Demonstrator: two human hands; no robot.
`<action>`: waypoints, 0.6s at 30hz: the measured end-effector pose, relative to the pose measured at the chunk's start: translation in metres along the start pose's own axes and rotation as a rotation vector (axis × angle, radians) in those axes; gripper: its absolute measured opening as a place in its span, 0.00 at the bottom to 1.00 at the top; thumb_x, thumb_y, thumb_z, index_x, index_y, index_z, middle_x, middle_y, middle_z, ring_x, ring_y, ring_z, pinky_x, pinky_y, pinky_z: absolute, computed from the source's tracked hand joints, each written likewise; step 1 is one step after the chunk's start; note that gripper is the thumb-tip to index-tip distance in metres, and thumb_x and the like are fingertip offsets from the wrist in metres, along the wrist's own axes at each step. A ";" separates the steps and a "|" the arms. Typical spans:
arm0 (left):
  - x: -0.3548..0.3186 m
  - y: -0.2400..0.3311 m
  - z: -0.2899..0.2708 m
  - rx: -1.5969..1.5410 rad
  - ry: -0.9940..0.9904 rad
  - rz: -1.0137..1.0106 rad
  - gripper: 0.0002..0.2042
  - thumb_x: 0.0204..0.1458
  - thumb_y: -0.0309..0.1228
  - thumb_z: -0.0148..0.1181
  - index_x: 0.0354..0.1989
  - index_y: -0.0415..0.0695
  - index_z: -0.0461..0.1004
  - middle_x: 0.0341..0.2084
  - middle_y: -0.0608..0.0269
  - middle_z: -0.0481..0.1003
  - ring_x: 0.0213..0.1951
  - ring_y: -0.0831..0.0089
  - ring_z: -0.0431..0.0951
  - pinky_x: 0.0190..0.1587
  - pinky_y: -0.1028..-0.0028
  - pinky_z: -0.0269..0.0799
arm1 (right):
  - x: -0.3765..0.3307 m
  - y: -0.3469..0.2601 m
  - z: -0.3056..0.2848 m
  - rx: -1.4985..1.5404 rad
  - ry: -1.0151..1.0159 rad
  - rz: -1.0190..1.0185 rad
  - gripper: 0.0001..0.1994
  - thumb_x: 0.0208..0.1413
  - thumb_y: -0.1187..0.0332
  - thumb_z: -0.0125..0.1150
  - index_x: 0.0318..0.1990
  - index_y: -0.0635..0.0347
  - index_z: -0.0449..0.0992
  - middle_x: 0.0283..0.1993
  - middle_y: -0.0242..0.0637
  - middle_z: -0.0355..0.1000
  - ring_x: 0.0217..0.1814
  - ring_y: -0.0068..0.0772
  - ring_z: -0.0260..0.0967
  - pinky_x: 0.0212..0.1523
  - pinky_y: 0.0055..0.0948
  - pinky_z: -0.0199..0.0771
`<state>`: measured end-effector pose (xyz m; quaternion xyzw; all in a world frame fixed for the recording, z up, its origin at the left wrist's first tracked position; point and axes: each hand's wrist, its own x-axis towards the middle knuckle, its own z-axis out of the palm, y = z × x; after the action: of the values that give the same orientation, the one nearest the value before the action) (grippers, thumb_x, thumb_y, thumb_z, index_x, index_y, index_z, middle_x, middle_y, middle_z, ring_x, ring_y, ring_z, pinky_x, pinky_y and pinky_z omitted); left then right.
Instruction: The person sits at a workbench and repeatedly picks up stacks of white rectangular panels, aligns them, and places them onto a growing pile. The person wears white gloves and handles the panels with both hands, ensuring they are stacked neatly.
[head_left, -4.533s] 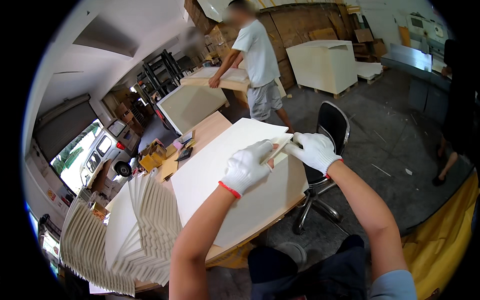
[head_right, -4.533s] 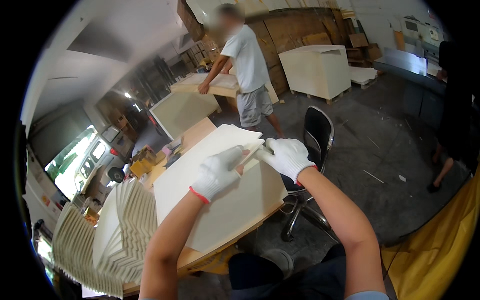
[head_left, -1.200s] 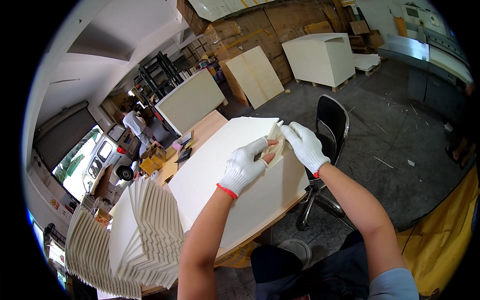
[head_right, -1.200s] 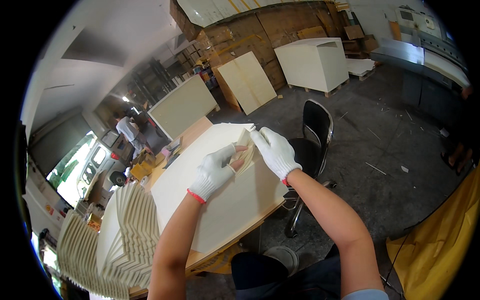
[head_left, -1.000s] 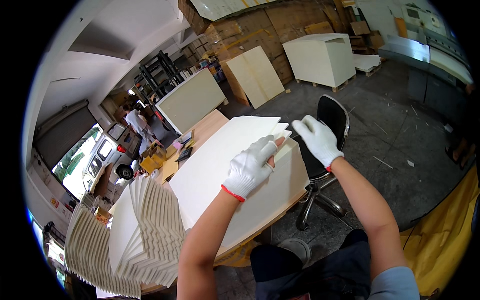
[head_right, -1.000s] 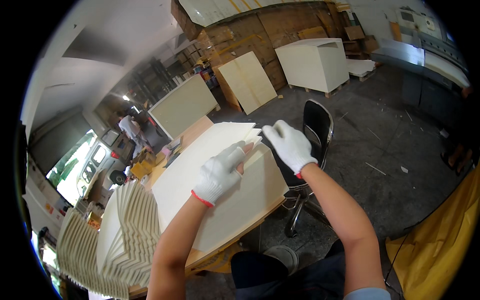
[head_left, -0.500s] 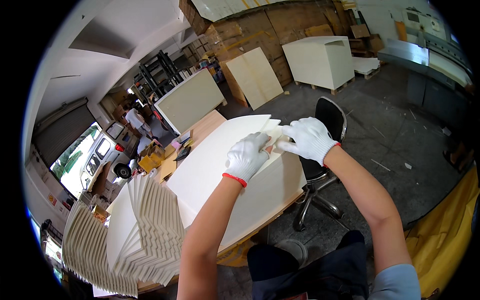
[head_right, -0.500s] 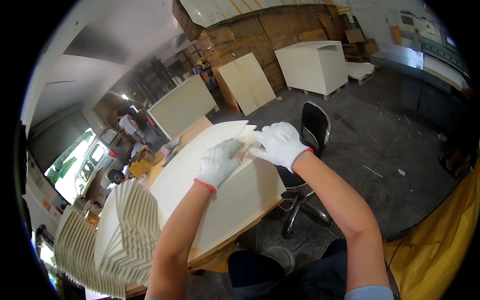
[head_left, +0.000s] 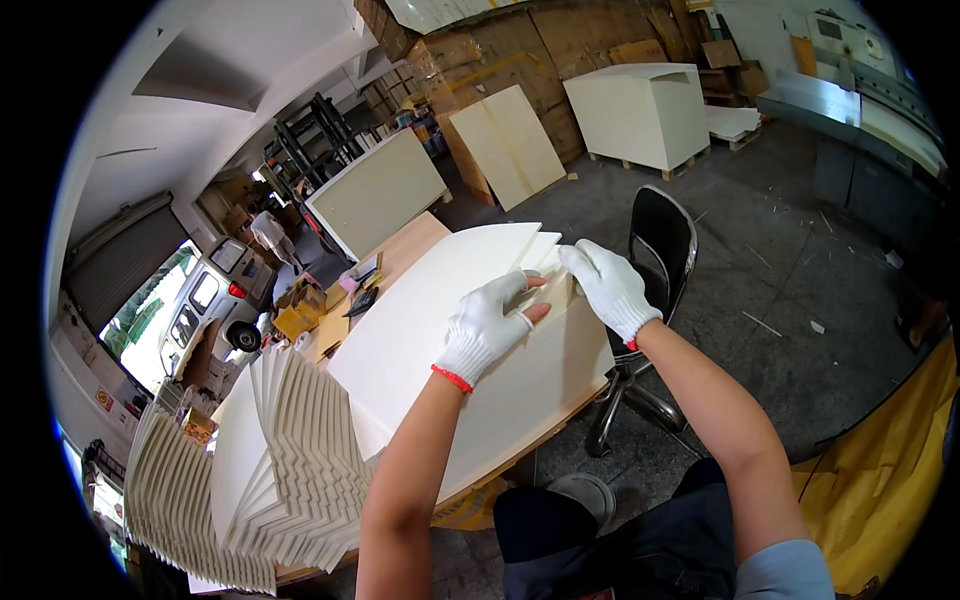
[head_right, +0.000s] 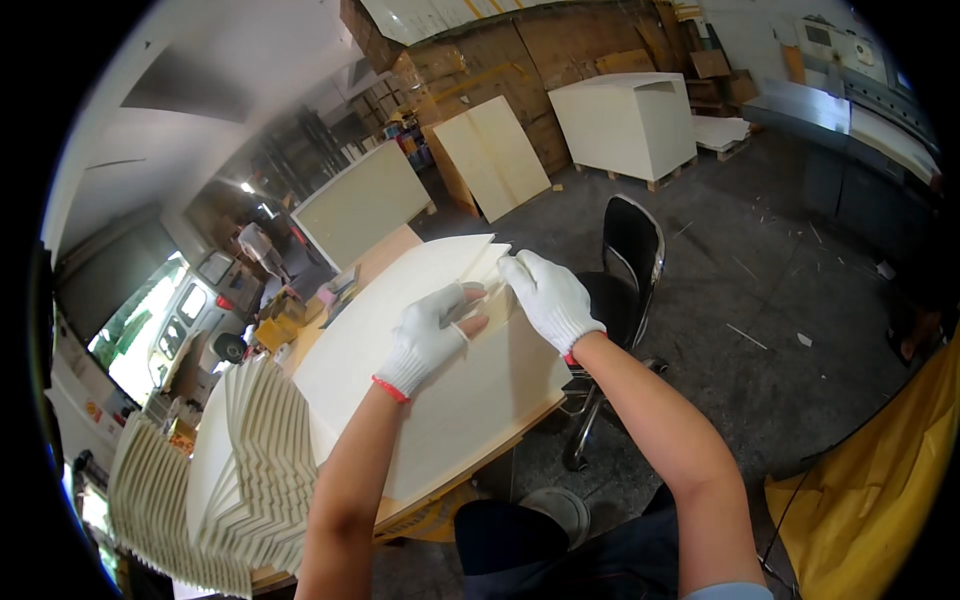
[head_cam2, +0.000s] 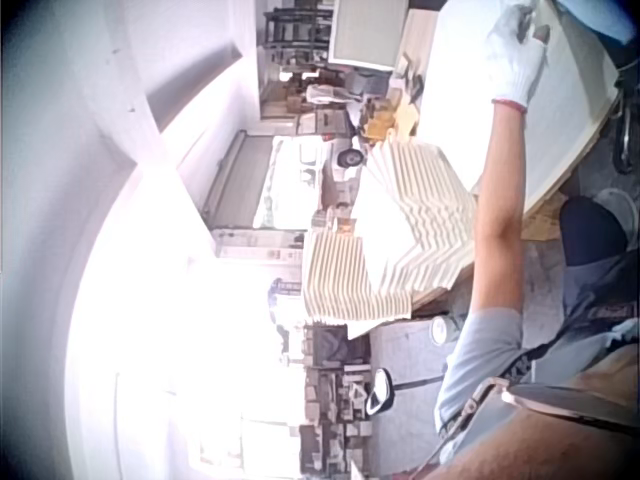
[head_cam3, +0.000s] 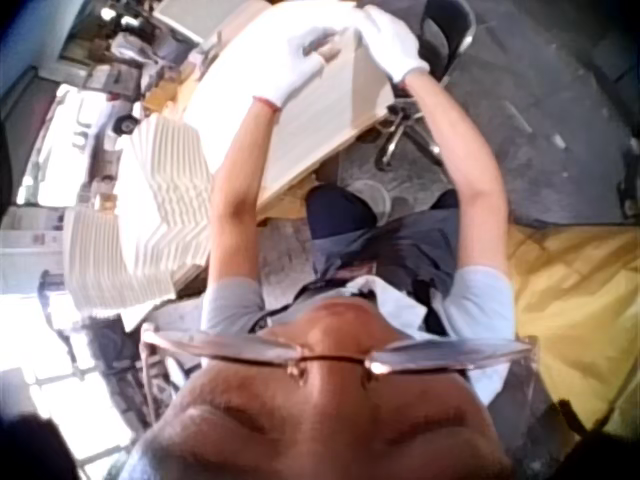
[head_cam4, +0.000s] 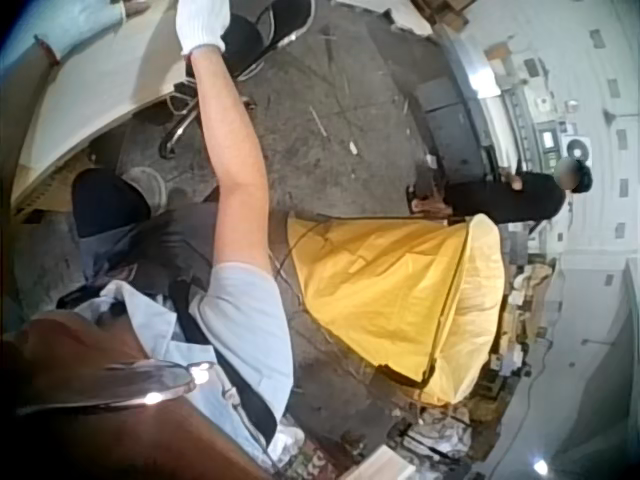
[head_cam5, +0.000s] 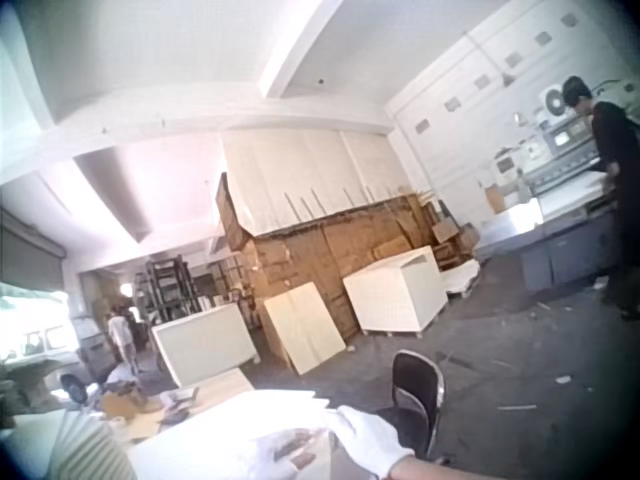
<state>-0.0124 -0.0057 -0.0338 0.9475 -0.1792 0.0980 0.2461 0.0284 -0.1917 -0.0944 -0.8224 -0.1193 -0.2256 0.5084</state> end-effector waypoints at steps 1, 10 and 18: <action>0.000 0.000 0.000 -0.008 -0.002 -0.004 0.19 0.54 0.34 0.64 0.55 0.48 0.76 0.43 0.54 0.80 0.42 0.67 0.80 0.48 0.68 0.73 | 0.000 0.000 0.000 0.007 0.005 -0.006 0.25 0.65 0.45 0.41 0.35 0.58 0.72 0.36 0.53 0.73 0.42 0.61 0.69 0.41 0.51 0.65; 0.000 -0.005 0.003 -0.135 0.078 0.002 0.18 0.55 0.33 0.63 0.55 0.49 0.76 0.37 0.56 0.80 0.37 0.68 0.78 0.45 0.69 0.72 | -0.001 -0.001 0.001 -0.032 0.001 0.004 0.26 0.64 0.43 0.43 0.36 0.60 0.72 0.32 0.52 0.72 0.40 0.59 0.70 0.40 0.47 0.65; 0.001 -0.004 0.002 0.065 -0.007 0.006 0.19 0.52 0.43 0.66 0.54 0.57 0.76 0.37 0.54 0.81 0.40 0.58 0.80 0.45 0.65 0.74 | 0.000 0.003 0.004 -0.048 0.017 -0.016 0.24 0.66 0.46 0.41 0.38 0.58 0.72 0.34 0.55 0.74 0.41 0.62 0.71 0.41 0.54 0.66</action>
<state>-0.0099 -0.0042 -0.0370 0.9547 -0.1798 0.1013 0.2144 0.0303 -0.1897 -0.0983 -0.8315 -0.1162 -0.2395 0.4877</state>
